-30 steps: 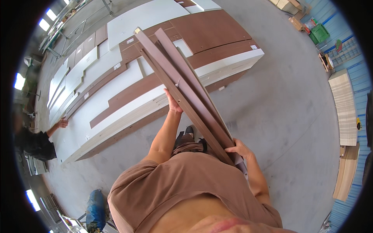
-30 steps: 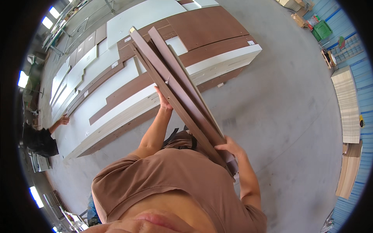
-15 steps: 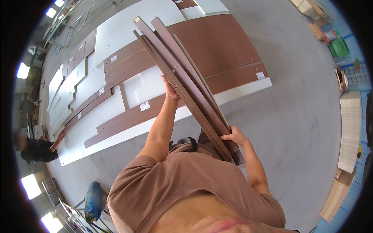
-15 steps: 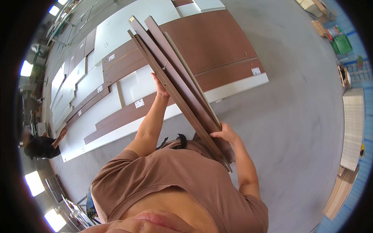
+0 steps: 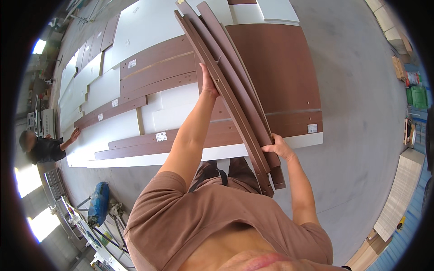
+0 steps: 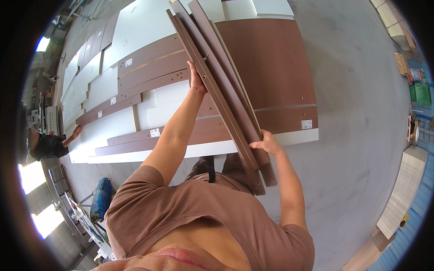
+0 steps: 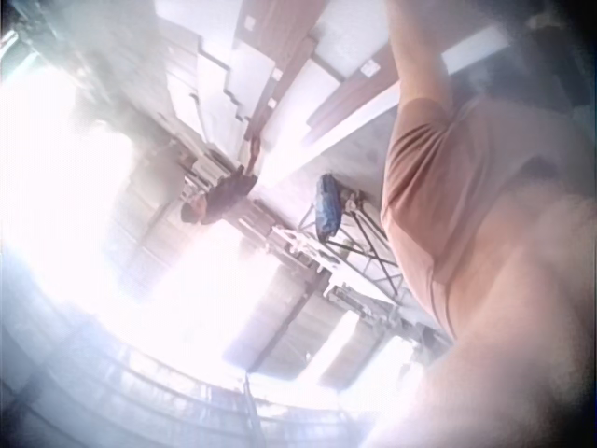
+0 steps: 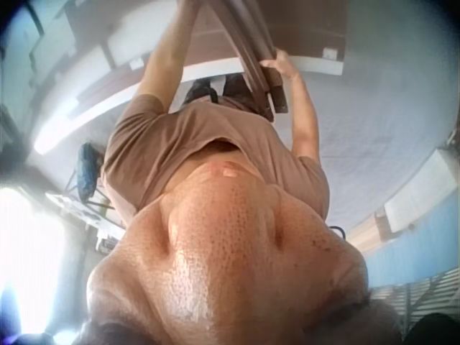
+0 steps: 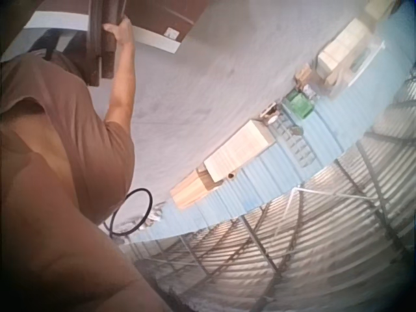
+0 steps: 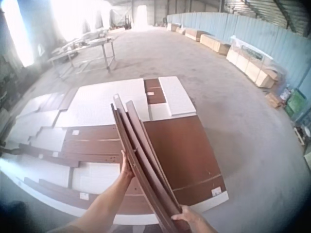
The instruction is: The person picks up a yellow object from the floor and discards it, then moves to a table and arranges several long wooden panels by placing them on top of a white board. The person handles the panels one at a time and stacks them neatly.
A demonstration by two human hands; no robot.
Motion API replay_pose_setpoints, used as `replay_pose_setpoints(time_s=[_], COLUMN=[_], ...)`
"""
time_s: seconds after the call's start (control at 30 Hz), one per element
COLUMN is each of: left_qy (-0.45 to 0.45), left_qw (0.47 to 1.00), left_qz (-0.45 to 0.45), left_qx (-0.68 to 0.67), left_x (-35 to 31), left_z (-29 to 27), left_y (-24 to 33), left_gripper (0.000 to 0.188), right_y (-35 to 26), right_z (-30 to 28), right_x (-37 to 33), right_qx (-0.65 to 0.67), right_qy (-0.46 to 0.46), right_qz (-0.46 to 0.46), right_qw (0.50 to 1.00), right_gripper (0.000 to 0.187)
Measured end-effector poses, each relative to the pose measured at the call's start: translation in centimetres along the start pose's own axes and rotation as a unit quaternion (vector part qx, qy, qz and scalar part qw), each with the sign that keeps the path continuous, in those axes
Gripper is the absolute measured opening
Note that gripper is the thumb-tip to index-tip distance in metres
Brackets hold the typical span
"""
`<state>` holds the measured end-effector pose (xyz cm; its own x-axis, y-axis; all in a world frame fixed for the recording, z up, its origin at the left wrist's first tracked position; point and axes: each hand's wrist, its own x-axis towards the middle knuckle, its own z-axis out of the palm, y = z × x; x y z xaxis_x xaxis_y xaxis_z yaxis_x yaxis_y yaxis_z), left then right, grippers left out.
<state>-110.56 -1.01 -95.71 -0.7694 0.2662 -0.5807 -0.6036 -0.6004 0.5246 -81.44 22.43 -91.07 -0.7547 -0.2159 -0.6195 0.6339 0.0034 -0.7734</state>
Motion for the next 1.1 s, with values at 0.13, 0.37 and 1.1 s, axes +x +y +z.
replay_pose_setpoints(time_s=[0.13,0.37,1.1], left_qy=[-0.028,0.035,0.23], left_qw=[0.999,0.99,0.799], left_qz=[-0.041,-0.046,0.03], left_qx=[0.008,0.126,0.555], left_x=[-0.1,0.8,-3.2], left_z=[0.0,1.1,3.6], left_y=[-0.1,-0.2,-2.1], left_gripper=[0.104,0.109,0.108], right_y=[0.0,0.5,-4.8], right_z=[-0.4,-2.5,-7.6], right_x=[-0.4,0.3,-0.6], right_qx=[0.035,0.027,-0.351], right_qy=[0.005,0.017,0.159], right_qz=[-0.001,0.036,0.127], right_qw=[0.999,0.999,0.914], right_gripper=[0.059,0.065,0.074])
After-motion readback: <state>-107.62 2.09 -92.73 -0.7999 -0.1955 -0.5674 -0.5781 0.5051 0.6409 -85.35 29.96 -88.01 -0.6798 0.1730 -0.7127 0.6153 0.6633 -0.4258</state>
